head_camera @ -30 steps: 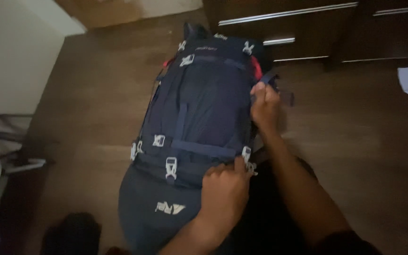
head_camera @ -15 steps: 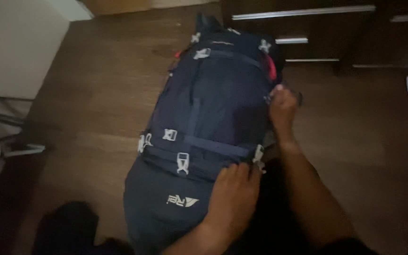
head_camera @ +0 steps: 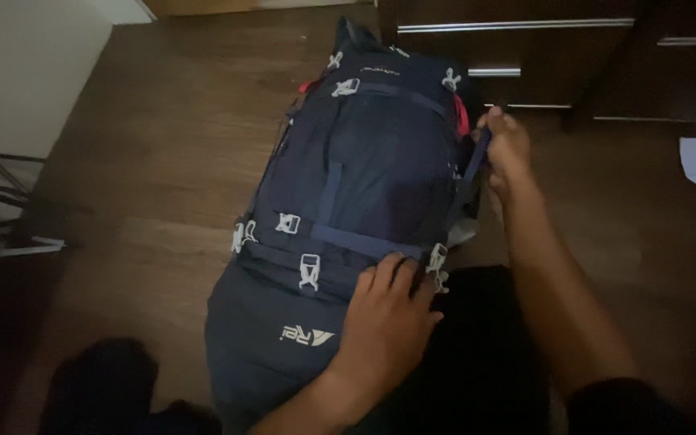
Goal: The person packs a backpack by securing various straps and buckles on the exterior, placing folded clothes into the main compartment, and organizing toiletries inside a smaller zippered pouch which is then placed in the bag.
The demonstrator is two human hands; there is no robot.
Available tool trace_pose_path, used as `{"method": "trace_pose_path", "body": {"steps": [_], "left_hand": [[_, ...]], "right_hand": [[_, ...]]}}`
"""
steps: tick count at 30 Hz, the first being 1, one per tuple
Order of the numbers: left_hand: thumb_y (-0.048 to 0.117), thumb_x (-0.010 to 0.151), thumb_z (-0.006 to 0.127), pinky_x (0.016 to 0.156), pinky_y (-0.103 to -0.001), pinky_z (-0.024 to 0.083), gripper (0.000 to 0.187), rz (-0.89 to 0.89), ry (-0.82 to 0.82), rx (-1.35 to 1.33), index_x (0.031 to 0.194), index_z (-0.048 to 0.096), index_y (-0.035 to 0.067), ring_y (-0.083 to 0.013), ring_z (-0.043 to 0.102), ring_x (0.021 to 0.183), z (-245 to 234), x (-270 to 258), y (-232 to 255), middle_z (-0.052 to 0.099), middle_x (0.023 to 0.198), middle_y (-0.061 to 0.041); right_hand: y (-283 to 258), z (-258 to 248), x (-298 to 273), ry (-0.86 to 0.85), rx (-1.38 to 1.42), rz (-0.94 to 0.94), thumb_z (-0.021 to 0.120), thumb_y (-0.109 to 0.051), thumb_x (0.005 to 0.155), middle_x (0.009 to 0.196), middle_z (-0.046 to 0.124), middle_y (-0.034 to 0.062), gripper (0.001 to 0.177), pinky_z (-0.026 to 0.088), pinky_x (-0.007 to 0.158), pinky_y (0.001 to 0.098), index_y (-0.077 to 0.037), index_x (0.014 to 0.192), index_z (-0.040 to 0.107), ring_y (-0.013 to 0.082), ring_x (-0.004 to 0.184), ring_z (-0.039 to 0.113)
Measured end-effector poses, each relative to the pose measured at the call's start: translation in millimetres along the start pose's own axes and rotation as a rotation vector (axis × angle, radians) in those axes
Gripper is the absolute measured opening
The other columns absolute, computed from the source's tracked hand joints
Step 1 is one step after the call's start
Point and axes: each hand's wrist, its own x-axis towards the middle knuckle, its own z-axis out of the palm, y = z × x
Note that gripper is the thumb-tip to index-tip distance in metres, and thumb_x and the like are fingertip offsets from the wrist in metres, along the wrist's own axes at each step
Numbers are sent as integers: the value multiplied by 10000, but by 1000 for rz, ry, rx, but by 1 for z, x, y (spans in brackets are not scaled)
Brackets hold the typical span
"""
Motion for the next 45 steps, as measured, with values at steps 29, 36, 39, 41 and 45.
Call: {"method": "trace_pose_path", "body": {"steps": [29,36,39,41,45], "left_hand": [[355,1009,626,880,-516,502,468,-708,234,-183,1268,633,-34,-453,644,1048,-22,-17,-241,679,1114,-297],[238,916,772,732,-372,538,302,-855,215,-803,996,797,-52,-193,661,779,5,-15,-313,777,899,-133],[218,876,789,794,-324,573,292,-756,286,-806,1051,792,-15,-164,731,862,8,-7,-317,801,965,-77],[202,898,781,826,-330,563,292,-764,305,-914,1053,781,-46,-187,714,899,35,-6,-344,788,1011,-124],[191,892,733,860,-348,601,297,-1073,256,-1104,1132,754,17,-220,757,970,-21,11,-292,783,1098,-150]], "right_hand": [[-21,60,-59,-136,-717,-603,644,-390,1051,1521,492,249,541,340,1209,505,-49,1458,544,413,1426,452],[-28,34,-122,30,-648,-494,587,-499,1014,1558,404,241,707,326,1167,535,-51,1535,422,402,1440,397],[-15,2,-142,190,-573,-256,579,-550,962,1538,401,247,772,342,1099,536,-42,1515,401,398,1386,396],[-11,-8,-154,155,-597,137,517,-623,984,1484,461,265,774,368,1090,559,-85,1529,411,416,1318,474],[16,-22,-158,-74,-512,470,487,-698,931,1174,684,202,774,494,979,505,-65,1368,573,363,1072,648]]}}
